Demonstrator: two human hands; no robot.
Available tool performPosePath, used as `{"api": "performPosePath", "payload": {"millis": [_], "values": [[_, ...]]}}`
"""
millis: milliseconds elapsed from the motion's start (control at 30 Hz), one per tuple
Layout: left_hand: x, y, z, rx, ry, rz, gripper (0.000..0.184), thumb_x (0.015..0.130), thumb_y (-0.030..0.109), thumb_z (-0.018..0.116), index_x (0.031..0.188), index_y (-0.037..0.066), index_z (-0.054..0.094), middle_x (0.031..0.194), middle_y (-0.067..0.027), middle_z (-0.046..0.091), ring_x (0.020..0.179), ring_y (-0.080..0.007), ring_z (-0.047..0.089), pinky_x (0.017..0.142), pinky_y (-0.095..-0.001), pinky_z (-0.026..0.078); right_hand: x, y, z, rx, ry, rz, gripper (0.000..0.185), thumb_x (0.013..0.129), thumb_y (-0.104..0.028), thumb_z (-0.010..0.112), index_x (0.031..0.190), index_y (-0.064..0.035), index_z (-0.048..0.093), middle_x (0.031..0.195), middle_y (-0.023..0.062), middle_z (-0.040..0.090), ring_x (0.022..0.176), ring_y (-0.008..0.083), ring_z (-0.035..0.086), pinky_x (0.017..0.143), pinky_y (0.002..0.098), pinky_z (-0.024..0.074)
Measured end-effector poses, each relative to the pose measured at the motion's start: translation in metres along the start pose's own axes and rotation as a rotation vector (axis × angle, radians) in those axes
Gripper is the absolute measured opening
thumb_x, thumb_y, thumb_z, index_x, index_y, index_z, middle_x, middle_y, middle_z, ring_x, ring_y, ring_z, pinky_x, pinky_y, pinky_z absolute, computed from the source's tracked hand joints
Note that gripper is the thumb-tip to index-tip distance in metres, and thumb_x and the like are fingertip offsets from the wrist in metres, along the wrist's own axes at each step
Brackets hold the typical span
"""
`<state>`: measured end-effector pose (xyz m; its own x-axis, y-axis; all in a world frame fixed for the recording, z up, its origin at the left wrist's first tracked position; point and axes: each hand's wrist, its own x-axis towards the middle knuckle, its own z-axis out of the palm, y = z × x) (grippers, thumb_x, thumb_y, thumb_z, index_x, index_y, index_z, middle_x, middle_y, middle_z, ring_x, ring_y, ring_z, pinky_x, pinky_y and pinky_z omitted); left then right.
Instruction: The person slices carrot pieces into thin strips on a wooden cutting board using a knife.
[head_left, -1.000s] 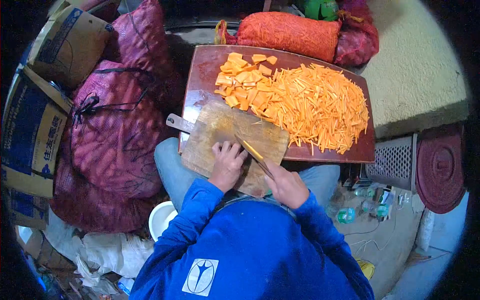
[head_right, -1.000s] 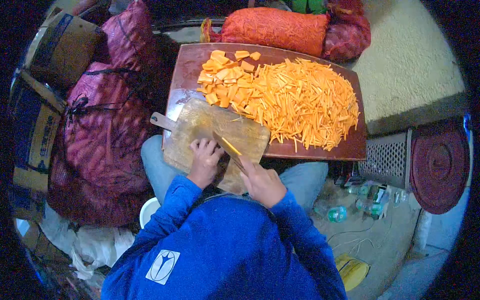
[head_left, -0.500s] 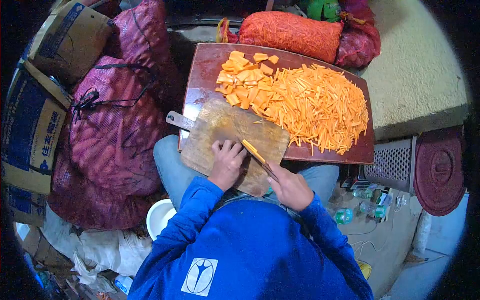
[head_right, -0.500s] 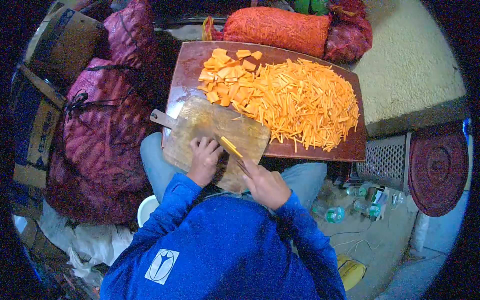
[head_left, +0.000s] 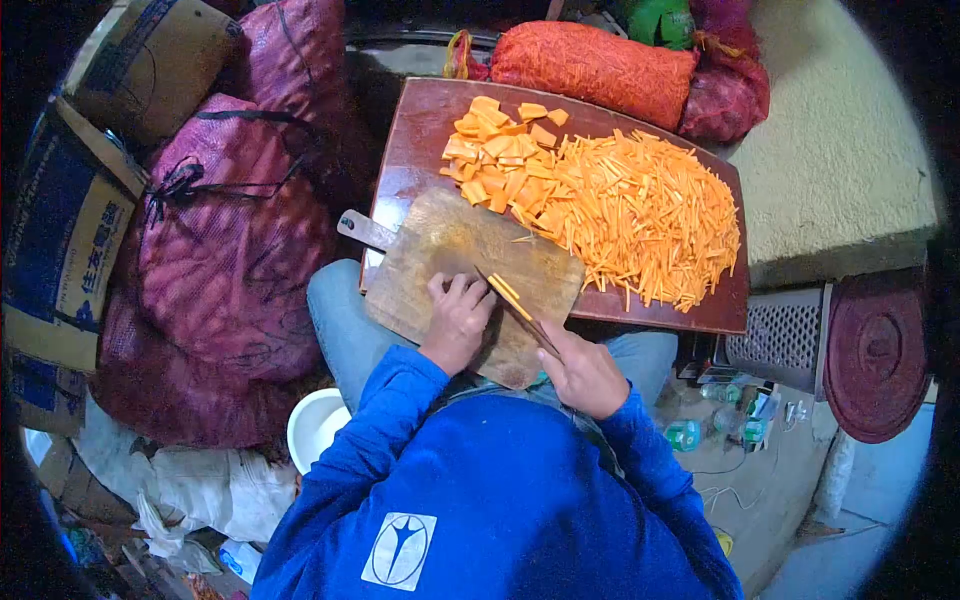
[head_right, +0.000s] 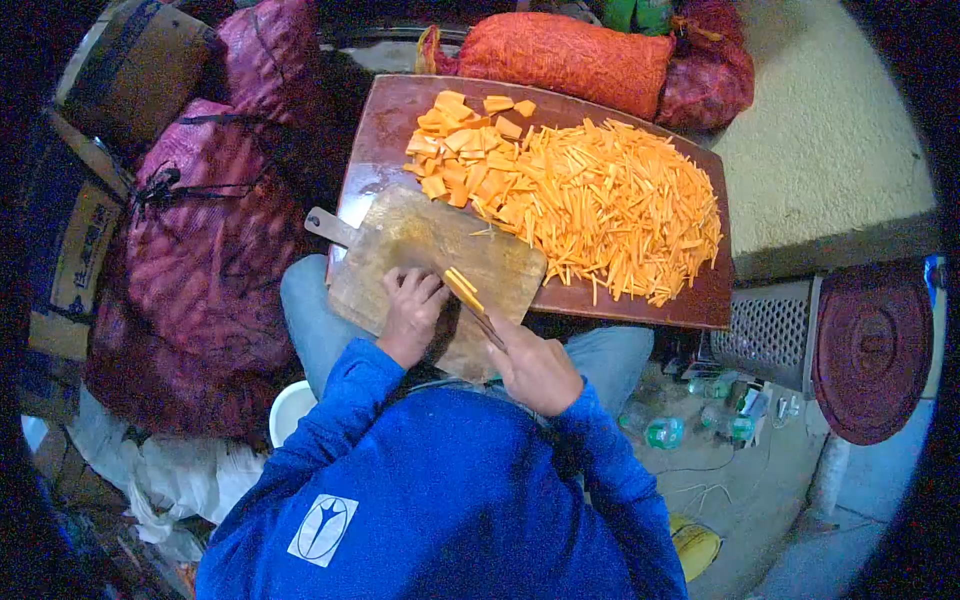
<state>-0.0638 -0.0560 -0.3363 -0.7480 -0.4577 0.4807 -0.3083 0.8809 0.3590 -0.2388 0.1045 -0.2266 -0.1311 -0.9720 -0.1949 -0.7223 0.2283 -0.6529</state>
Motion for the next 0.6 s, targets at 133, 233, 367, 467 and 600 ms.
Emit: {"api": "performPosePath", "payload": {"millis": [133, 233, 367, 467, 600], "values": [[-0.001, 0.001, 0.0, -0.025, -0.015, -0.016, 0.032, 0.081, 0.009, 0.066, 0.112, 0.002, 0.074, 0.115, -0.0117, 0.068, 0.112, -0.0325, 0.059, 0.103, -0.0573, 0.035, 0.008, 0.005, 0.013, -0.019, -0.022, 0.02, 0.052, 0.101, -0.018, 0.066, 0.148, -0.0024, 0.05, 0.124, 0.0297, 0.069, 0.109, 0.048, 0.069, 0.088, 0.0543, 0.0576], [0.001, 0.003, -0.002, -0.013, -0.035, -0.021, 0.029, 0.083, 0.009, 0.064, 0.11, 0.002, 0.073, 0.111, -0.0119, 0.067, 0.112, -0.0337, 0.059, 0.103, -0.0579, 0.035, 0.024, 0.007, 0.02, -0.045, 0.009, -0.011, 0.052, 0.101, -0.018, 0.066, 0.147, -0.0027, 0.05, 0.122, 0.0297, 0.07, 0.106, 0.0486, 0.07, 0.086, 0.0551, 0.0574], [0.002, 0.003, -0.002, 0.005, -0.016, -0.021, 0.024, 0.082, 0.009, 0.064, 0.104, 0.003, 0.072, 0.107, -0.0119, 0.065, 0.11, -0.0341, 0.059, 0.103, -0.0564, 0.036, 0.023, 0.01, 0.02, -0.02, 0.07, -0.114, 0.054, 0.102, -0.023, 0.063, 0.149, -0.0063, 0.043, 0.114, 0.0309, 0.071, 0.097, 0.0513, 0.07, 0.078, 0.0601, 0.0572], [0.002, 0.004, -0.004, 0.008, -0.007, -0.022, 0.023, 0.083, 0.01, 0.064, 0.103, 0.003, 0.071, 0.105, -0.0119, 0.065, 0.108, -0.0338, 0.058, 0.103, -0.0549, 0.037, 0.008, 0.005, 0.012, -0.015, 0.068, -0.105, 0.052, 0.102, -0.023, 0.063, 0.148, -0.0055, 0.045, 0.114, 0.0305, 0.071, 0.098, 0.0511, 0.07, 0.078, 0.0601, 0.0571], [0.005, 0.006, -0.006, -0.014, 0.011, -0.016, 0.021, 0.084, 0.01, 0.063, 0.101, 0.002, 0.071, 0.102, -0.0117, 0.064, 0.106, -0.0335, 0.058, 0.103, -0.0531, 0.037, 0.012, 0.007, 0.018, -0.006, 0.021, -0.017, 0.051, 0.1, -0.017, 0.066, 0.146, -0.0003, 0.051, 0.12, 0.0307, 0.07, 0.108, 0.05, 0.069, 0.089, 0.0543, 0.0569]]}}
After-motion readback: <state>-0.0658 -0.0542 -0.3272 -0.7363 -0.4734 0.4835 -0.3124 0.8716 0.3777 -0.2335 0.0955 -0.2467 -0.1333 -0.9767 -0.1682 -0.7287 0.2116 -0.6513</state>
